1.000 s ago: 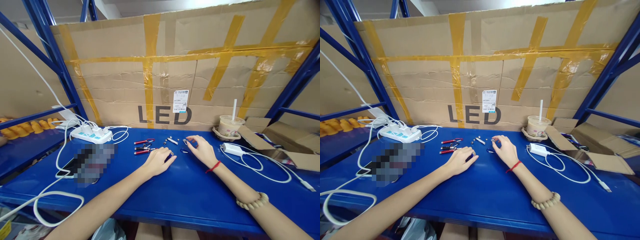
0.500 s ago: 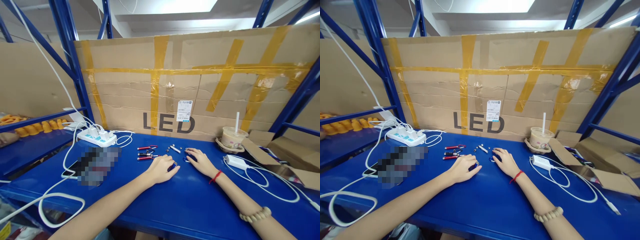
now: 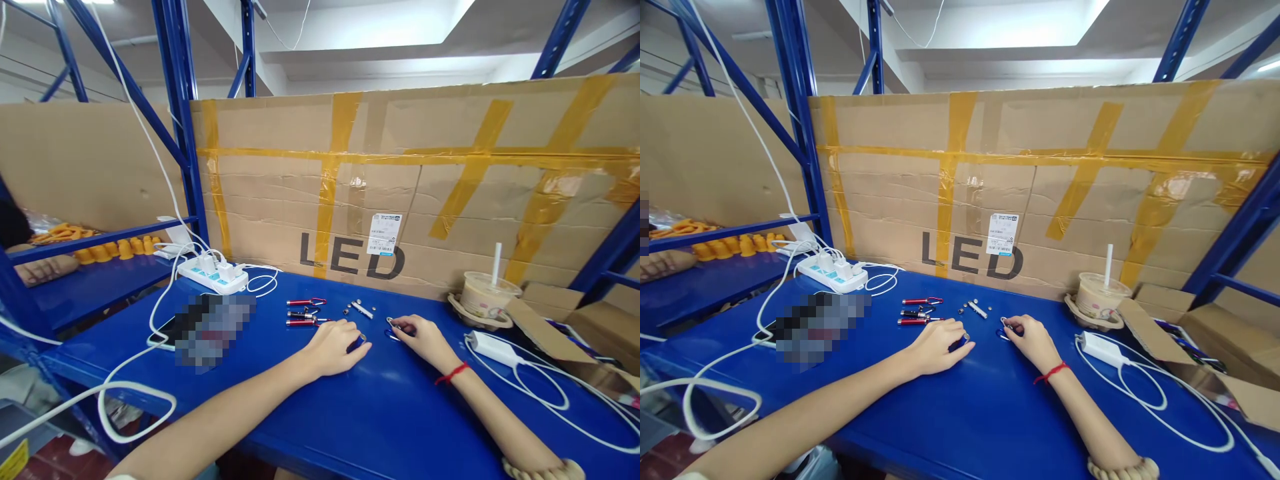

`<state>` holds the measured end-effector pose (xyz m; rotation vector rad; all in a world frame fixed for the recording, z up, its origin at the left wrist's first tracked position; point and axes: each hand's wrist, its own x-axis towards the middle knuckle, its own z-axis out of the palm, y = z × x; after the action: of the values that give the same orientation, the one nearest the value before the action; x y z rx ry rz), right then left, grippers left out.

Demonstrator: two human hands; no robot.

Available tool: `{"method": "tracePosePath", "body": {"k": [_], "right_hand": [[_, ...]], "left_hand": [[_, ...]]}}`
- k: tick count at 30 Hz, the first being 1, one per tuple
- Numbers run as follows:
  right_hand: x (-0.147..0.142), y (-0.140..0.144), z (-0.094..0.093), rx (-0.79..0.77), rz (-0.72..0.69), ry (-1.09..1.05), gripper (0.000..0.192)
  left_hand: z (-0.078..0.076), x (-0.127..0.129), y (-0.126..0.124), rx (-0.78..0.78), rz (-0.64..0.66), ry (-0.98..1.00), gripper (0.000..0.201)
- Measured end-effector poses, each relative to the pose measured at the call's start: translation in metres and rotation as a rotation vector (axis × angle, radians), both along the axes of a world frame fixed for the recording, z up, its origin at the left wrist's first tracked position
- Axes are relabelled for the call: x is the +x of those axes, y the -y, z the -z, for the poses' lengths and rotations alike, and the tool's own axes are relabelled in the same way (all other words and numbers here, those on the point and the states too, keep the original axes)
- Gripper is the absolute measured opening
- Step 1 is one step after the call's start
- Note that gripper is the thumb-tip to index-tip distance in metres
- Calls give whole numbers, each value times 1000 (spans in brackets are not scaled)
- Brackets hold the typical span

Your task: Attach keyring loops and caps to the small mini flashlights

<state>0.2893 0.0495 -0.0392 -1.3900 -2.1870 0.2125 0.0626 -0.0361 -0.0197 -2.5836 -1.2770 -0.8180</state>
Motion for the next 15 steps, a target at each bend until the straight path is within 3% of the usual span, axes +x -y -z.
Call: {"method": "tracePosePath", "body": {"k": [6,9,12,15], "right_hand": [[0,4,-6,-127,27,4,22],[-1,6,-8,-98,29,-43,20],[-4,9,-12,-34,32,-241,22],[-11,12,-18,-145,13,-628,29]], "left_hand": [[-2,1,0,-7,2,-21,33],[-4,2,1,-18,8,-11,32],[-5,4,2,-100,3,74,29],[-6,6,2,-237,-50,199,29]]}}
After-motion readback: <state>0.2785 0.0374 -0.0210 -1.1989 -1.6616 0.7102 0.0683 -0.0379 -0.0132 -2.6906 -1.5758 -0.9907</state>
